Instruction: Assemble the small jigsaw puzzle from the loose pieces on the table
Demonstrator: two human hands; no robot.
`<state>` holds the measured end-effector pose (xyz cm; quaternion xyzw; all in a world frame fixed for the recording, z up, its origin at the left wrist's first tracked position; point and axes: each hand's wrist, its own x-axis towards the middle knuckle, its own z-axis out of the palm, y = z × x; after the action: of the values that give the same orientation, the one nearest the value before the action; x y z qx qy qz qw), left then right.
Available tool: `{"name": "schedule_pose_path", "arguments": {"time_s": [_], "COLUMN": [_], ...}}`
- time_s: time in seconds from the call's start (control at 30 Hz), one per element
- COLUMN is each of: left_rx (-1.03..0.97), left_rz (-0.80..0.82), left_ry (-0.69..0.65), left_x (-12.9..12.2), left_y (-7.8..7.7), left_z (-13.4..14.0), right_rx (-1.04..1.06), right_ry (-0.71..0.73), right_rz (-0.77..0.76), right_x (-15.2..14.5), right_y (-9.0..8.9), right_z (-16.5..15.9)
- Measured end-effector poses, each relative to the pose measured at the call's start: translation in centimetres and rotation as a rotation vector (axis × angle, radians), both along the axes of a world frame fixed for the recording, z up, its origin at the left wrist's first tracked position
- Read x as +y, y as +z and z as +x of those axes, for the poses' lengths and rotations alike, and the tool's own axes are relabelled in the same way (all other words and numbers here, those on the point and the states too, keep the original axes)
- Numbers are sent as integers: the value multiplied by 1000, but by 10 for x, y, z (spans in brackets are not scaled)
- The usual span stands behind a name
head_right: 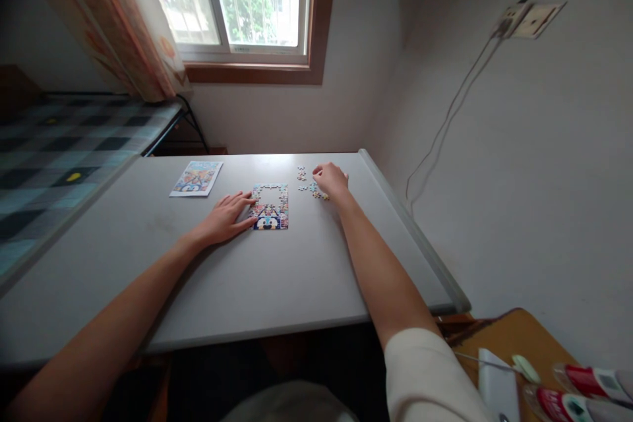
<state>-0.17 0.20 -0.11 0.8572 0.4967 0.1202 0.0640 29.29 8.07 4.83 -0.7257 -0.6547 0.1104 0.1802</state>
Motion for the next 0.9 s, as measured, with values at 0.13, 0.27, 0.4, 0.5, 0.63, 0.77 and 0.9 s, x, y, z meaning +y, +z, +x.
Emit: {"name": "schedule_pose_path", "arguments": {"time_s": [0.13,0.27,0.4,0.5,0.63,0.77,0.9], "left_rx": [-1,1,10,13,9,-1,-6], "left_rz": [1,-6,-5,-5,-5,-6,-9], "left_ry": [-3,1,9,10,10,5,3], "left_x": [1,0,-1,-1,-1,-1,-1], "left_y": [-1,0,2,3,3,2,2], "left_z": [-1,-1,0,1,0,0,0], "right_rx": [-29,-76,-117,-142,-149,-113,-42], "right_ry": [53,59,64,71,71,59,24], "right_rz": [-8,-35,-56,-80,-105,-120,-135], "right_x": [26,46,56,59,61,63,63], "right_y": [3,-6,-13,-14,-14,-15,-17], "right_z": [-15,-24,-27,-28,-28,-24,-21]}}
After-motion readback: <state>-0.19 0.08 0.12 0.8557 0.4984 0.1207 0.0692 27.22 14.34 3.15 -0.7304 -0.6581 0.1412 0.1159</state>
